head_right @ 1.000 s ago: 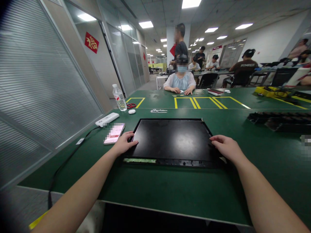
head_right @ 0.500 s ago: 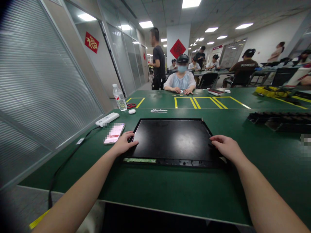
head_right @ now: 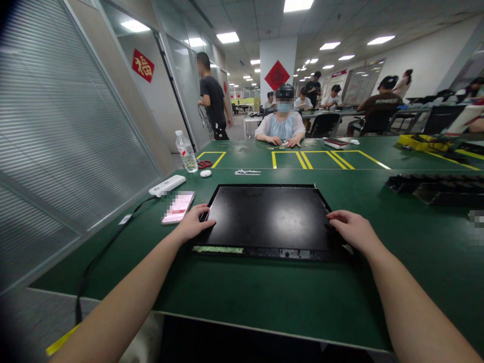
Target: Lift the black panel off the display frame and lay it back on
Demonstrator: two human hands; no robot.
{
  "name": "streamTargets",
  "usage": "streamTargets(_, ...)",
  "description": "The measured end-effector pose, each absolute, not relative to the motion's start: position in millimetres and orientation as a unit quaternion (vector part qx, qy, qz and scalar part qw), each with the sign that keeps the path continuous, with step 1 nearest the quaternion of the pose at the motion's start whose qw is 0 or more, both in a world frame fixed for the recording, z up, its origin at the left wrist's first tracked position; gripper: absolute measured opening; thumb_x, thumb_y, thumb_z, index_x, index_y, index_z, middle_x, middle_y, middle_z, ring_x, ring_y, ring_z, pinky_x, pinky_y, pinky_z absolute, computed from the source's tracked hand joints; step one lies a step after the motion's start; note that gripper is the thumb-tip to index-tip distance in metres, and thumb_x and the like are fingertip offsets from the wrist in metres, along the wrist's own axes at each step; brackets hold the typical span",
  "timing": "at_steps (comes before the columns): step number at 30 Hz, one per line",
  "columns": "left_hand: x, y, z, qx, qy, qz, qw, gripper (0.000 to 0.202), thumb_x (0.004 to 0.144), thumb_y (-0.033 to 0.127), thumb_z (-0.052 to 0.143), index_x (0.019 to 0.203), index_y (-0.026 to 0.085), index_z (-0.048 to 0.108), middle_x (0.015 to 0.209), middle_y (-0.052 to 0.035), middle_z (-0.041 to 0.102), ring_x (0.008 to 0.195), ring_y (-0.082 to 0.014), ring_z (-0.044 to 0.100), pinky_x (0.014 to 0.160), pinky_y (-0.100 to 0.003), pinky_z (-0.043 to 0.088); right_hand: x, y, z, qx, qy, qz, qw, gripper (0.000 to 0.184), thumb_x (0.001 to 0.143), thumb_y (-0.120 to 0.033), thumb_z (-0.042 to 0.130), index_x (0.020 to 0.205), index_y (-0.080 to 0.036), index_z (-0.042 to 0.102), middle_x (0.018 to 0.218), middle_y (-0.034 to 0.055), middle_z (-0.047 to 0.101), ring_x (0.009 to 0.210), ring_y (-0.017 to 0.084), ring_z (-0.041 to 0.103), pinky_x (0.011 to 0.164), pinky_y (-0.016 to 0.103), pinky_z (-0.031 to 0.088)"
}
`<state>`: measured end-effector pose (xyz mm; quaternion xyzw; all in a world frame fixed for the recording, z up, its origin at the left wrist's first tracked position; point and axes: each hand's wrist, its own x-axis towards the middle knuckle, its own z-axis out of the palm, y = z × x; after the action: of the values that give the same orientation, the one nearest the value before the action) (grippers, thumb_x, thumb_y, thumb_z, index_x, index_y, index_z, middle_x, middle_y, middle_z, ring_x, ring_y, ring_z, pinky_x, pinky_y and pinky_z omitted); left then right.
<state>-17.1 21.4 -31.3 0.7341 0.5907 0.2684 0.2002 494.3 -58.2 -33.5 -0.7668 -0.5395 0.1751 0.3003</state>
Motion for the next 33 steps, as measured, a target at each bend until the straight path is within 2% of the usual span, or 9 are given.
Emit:
streamTargets(20,-18.2,23.0,-33.2,0.735,0.591,0.269,0.195,0.056,0.069,0.05,0.075,0.113,0.016,0.071,0.144,-0.0177,0.056,0.136,-0.0358,0.054,0.12,-0.048,0.037,493.7,-58.1,-33.8,-0.767,-0.542,0.163,0.303,0.032,0.068,-0.045,0.064,0.091,-0.026,0.079,0.092,0.0066,0.079,0.08,0.027,0.072,0.079,0.043,0.056)
streamTargets(33,-17.0,20.9,-30.7,0.738,0.596,0.253,0.19,0.059,0.072,0.049,0.075,0.118,0.012,0.07,0.146,-0.0198,0.053,0.139,-0.0361,0.052,0.121,-0.045,0.035,486.8,-60.5,-26.5,-0.781,-0.525,0.174,0.289,0.032,0.07,-0.042,0.063,0.092,-0.026,0.079,0.094,0.0065,0.078,0.082,0.027,0.071,0.083,0.044,0.055)
